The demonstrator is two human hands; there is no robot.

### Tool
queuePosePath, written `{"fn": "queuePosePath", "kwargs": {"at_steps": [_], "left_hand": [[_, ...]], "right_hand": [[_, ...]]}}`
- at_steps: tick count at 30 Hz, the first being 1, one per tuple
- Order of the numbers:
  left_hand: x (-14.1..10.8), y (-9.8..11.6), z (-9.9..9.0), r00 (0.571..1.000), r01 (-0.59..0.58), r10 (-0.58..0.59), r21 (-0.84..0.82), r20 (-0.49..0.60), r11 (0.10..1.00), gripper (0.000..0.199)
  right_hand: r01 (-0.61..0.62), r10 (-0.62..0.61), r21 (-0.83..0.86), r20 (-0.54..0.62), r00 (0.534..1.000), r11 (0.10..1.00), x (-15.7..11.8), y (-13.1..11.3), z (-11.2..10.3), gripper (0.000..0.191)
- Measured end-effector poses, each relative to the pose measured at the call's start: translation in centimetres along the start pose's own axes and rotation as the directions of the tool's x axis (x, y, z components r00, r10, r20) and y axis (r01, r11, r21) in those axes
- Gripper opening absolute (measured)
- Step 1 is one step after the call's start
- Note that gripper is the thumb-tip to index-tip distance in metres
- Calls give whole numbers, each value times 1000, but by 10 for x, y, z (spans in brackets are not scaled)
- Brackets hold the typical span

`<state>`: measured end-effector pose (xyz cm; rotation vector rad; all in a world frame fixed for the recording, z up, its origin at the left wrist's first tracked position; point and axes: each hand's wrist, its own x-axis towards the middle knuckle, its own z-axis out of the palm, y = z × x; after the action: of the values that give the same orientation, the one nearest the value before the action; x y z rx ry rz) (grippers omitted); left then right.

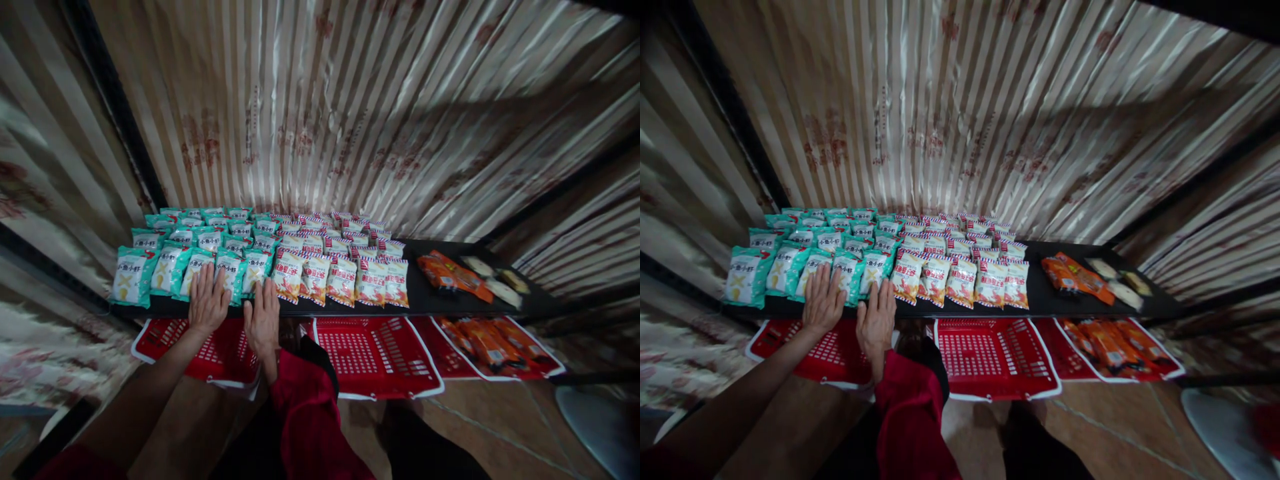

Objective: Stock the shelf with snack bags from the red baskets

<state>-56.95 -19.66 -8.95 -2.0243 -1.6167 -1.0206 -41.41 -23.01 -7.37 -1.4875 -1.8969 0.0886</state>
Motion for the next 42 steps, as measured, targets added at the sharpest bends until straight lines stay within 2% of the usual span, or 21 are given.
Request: {"fn": "queuePosePath", "kwargs": {"at_steps": [7,10,14,18,22,28,34,39,42], "left_hand": [[1,1,-1,1000,-15,15,18,3,1000,64],[1,0,0,1000,-28,28,28,3,999,64],[1,0,0,999,-32,32,44,5,999,65],[1,2,-3,999,-46,45,64,13,997,65],[3,4,-4,999,-46,45,70,10,997,65],[2,5,-4,999,-46,44,84,18,995,62],[0,3,-2,999,-26,23,89,39,996,61],[-1,3,-4,999,6,-9,56,42,998,59],[-3,14,-6,999,37,-38,64,9,997,60]], "right_hand": [[52,-50,-27,63,997,998,3,9,1,52],[69,-66,-54,46,997,996,7,11,-6,51],[-13,2,-108,-103,995,994,18,22,-17,49],[-155,130,-87,-244,961,984,28,42,-19,52],[-145,132,-42,-226,965,989,34,53,-15,52],[-144,143,11,-178,974,990,39,56,-10,50],[-141,150,74,-126,981,987,42,59,-16,51],[-152,177,171,-144,974,974,43,60,-19,52],[-137,173,219,-153,973,966,44,64,-17,53]]}}
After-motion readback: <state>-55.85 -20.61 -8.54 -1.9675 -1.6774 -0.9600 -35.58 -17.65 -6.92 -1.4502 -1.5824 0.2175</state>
